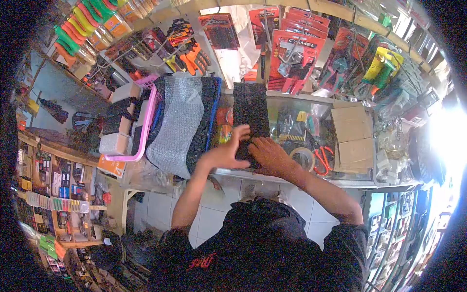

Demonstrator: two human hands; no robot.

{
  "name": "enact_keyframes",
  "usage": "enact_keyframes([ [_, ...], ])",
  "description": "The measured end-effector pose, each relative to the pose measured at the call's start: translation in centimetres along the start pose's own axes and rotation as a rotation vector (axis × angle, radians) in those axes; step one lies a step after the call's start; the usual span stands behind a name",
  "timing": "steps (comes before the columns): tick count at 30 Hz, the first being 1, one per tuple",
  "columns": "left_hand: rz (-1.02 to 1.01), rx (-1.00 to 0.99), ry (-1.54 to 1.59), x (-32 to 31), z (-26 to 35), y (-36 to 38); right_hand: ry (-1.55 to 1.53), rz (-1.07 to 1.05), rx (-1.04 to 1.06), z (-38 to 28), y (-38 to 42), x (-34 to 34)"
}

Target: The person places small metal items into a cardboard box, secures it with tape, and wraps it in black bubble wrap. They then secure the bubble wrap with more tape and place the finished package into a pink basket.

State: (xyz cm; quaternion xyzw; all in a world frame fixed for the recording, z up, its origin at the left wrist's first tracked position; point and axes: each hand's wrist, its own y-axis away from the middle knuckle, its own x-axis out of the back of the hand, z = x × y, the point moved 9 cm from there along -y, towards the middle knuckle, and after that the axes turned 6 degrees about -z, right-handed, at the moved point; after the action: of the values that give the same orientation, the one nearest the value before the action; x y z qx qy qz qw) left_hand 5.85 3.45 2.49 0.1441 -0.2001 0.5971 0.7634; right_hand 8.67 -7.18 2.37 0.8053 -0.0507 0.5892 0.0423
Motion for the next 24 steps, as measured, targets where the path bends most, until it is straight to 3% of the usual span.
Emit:
enact_keyframes([
  [1,-0.006,-0.006,0.216,0.8,-0.7,-0.6,-0.006,-0.027,-0.014,0.1,0.0,-0.1],
  [4,0.221,0.008,0.509,4.3,-3.0,-4.3,0.029,0.004,-0.002,-0.1,-0.4,0.0],
  [7,-0.012,0.081,-0.189,3.3,-7.4,-8.5,0.025,-0.071,-0.052,-0.4,-0.8,0.2],
  [10,-0.184,0.251,-0.660,0.6,-13.9,-10.9,-0.054,-0.053,-0.007,0.4,-0.9,-0.1],
  [16,-0.265,0.223,-0.608,0.5,-14.6,-10.4,-0.210,-0.064,0.046,0.9,-1.1,1.4],
  [24,-0.481,0.272,-0.614,-1.1,-17.2,-10.8,-0.414,-0.275,-0.029,4.6,-3.2,0.0],
])
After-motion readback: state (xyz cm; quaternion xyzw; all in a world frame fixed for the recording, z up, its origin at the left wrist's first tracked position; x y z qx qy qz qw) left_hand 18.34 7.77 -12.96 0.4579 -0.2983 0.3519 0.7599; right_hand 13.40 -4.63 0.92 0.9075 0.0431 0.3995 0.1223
